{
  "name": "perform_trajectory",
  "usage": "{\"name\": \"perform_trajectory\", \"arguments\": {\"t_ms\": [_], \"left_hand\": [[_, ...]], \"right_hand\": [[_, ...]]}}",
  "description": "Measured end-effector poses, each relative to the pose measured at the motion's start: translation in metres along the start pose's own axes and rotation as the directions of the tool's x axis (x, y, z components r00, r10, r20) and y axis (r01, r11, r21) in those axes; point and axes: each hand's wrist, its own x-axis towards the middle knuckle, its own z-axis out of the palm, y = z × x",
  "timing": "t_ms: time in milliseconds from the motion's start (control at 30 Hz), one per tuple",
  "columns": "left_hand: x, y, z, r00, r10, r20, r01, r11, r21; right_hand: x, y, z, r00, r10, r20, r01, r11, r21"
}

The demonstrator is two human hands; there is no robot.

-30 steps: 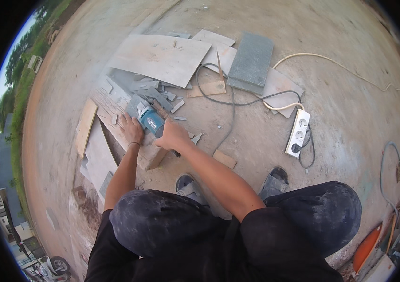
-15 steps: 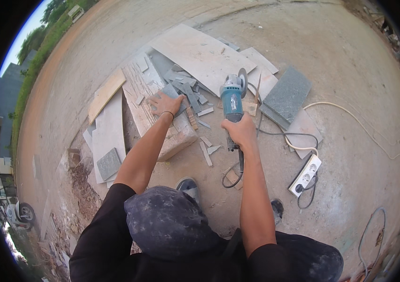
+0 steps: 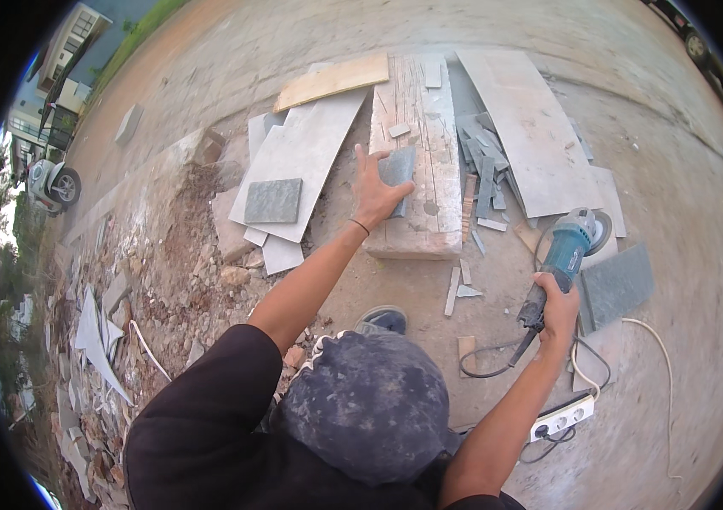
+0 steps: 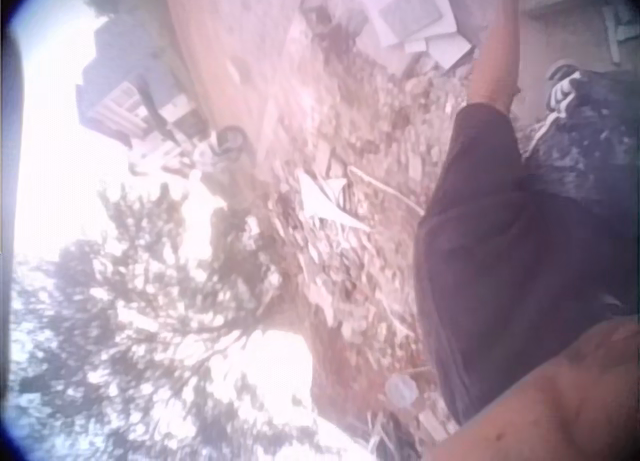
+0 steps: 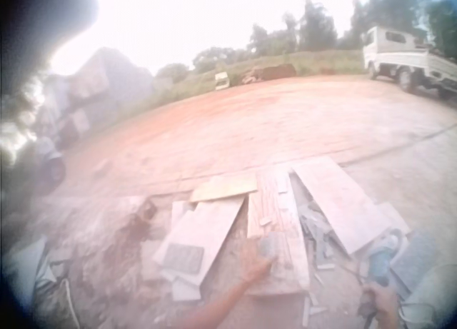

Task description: The person uses a power grinder to cut through stone tiles while holding them against a stone block, then handles and inspects the smaller cut pieces.

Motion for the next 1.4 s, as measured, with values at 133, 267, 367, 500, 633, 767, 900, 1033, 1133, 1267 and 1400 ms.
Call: {"name": "perform_trajectory", "arguments": {"t_ms": [133,267,367,500,633,767,900,1033,1133,1267,1400], "left_hand": [[-0.009,-0.073,-0.071,0.989,0.04,-0.141,-0.02,0.99,0.143],[-0.007,-0.14,-0.15,0.985,-0.072,-0.155,0.142,0.854,0.5],[-0.008,-0.186,-0.191,0.98,-0.1,-0.171,0.178,0.824,0.538],[-0.004,-0.205,-0.199,0.99,-0.087,-0.11,0.136,0.79,0.598],[0.005,-0.206,-0.175,0.994,-0.032,-0.109,0.092,0.782,0.616],[0.018,-0.199,-0.191,0.949,0.267,-0.168,-0.093,0.745,0.66],[0.043,-0.076,-0.117,0.852,0.511,-0.111,-0.421,0.797,0.434],[0.025,0.052,0.002,0.751,0.643,0.151,-0.652,0.758,0.018],[-0.021,0.126,0.088,0.686,0.591,0.425,-0.512,0.807,-0.295],[-0.06,0.204,0.195,0.459,0.521,0.72,-0.392,0.845,-0.362],[-0.1,0.246,0.303,0.457,0.482,0.747,-0.587,0.795,-0.153]], "right_hand": [[0.008,0.0,-0.007,1.0,0.027,-0.015,-0.026,0.999,0.022],[0.025,0.011,-0.007,0.999,-0.022,-0.029,0.024,0.998,0.063],[0.02,0.007,0.007,1.0,-0.005,-0.023,0.007,0.998,0.07],[0.016,-0.006,0.006,0.999,0.04,-0.029,-0.037,0.995,0.089],[0.009,-0.016,-0.016,0.995,0.015,-0.097,-0.004,0.994,0.109],[0.015,-0.026,-0.01,0.988,-0.017,-0.154,0.029,0.996,0.078],[0.01,-0.016,-0.059,0.972,0.008,-0.235,0.037,0.982,0.186],[-0.023,-0.003,-0.109,0.921,0.046,-0.386,0.048,0.972,0.231],[-0.04,0.019,-0.134,0.888,0.091,-0.451,0.028,0.968,0.249],[-0.07,0.024,-0.154,0.829,0.156,-0.537,0.005,0.958,0.286],[-0.09,0.052,-0.177,0.776,0.204,-0.597,0.008,0.943,0.334]]}}
